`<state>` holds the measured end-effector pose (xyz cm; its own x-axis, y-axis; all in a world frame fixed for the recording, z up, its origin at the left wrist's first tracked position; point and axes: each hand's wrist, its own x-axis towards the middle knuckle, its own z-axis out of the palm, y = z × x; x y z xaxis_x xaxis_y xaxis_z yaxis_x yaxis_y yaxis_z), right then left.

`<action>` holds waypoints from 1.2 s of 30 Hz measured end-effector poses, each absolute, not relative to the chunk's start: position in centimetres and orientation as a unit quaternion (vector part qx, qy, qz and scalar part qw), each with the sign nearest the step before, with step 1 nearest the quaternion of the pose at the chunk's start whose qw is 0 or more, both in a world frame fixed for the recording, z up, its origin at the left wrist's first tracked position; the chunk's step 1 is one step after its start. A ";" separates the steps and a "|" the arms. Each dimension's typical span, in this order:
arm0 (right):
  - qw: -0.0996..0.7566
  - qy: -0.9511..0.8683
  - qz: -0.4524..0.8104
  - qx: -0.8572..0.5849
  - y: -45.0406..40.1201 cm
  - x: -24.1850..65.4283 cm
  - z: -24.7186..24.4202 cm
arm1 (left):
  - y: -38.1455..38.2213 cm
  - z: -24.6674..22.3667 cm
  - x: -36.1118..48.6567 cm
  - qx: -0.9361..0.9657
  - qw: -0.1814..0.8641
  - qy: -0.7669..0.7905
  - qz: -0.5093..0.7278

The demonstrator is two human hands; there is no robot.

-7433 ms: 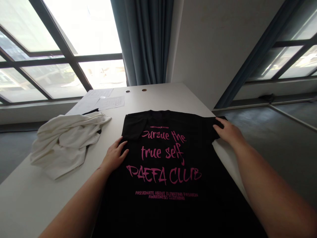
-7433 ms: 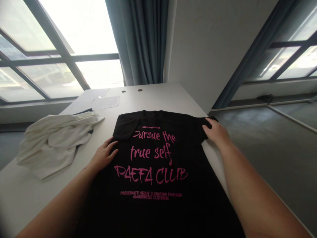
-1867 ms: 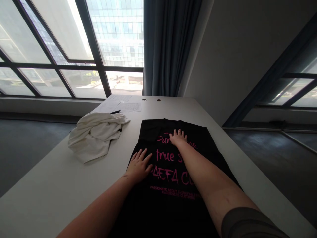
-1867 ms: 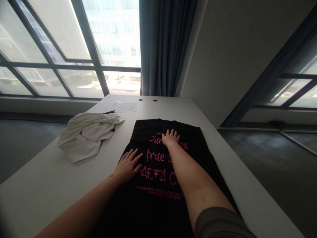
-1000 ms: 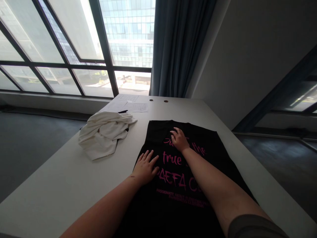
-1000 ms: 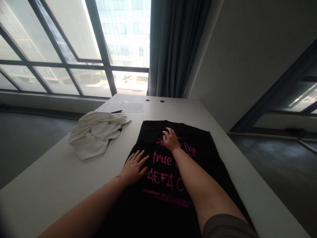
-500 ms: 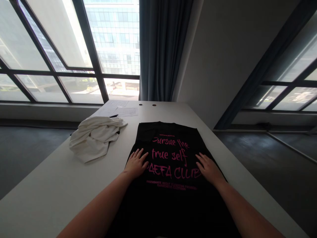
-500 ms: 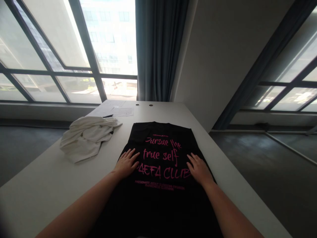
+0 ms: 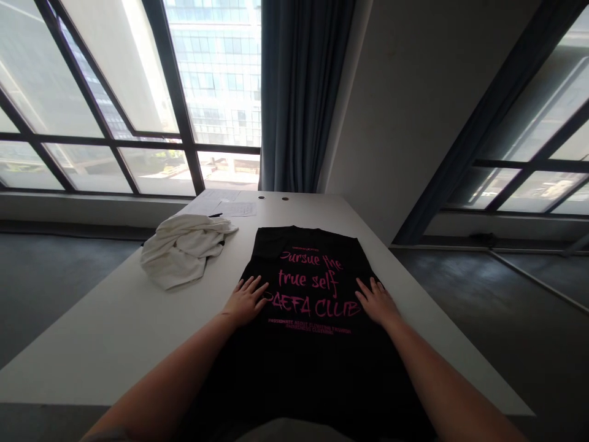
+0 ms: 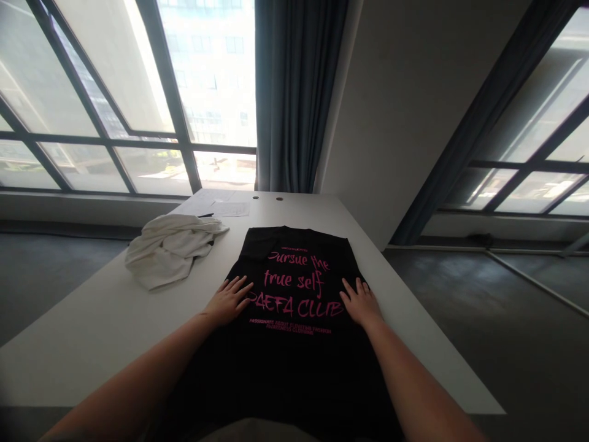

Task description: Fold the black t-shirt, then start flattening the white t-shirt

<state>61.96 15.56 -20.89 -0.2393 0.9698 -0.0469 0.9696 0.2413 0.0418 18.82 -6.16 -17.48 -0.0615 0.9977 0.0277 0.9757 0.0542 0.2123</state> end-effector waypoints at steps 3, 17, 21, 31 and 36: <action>0.028 0.786 -0.002 0.618 15.3 61.8 -20.7 | -9.0 -17.5 18.6 0.669 0.064 0.737 0.072; -0.081 0.806 0.014 0.587 14.3 62.2 -20.8 | -20.4 -18.7 16.5 0.729 0.035 0.679 0.080; -0.094 0.808 0.006 0.581 14.2 62.2 -20.6 | -22.3 -18.2 16.4 0.773 0.025 0.632 0.059; -0.031 0.820 0.012 0.571 15.4 62.5 -21.4 | -26.3 -17.6 16.3 0.805 -0.036 0.589 0.068; 0.002 0.816 0.008 0.579 15.5 62.4 -21.6 | -28.3 -18.5 15.6 0.779 0.021 0.617 0.107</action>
<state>62.37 15.52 -21.62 -0.3306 0.9437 0.0060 0.9437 0.3305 0.0156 15.63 -28.26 -18.49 0.2157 0.9662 0.1413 0.9573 -0.2377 0.1644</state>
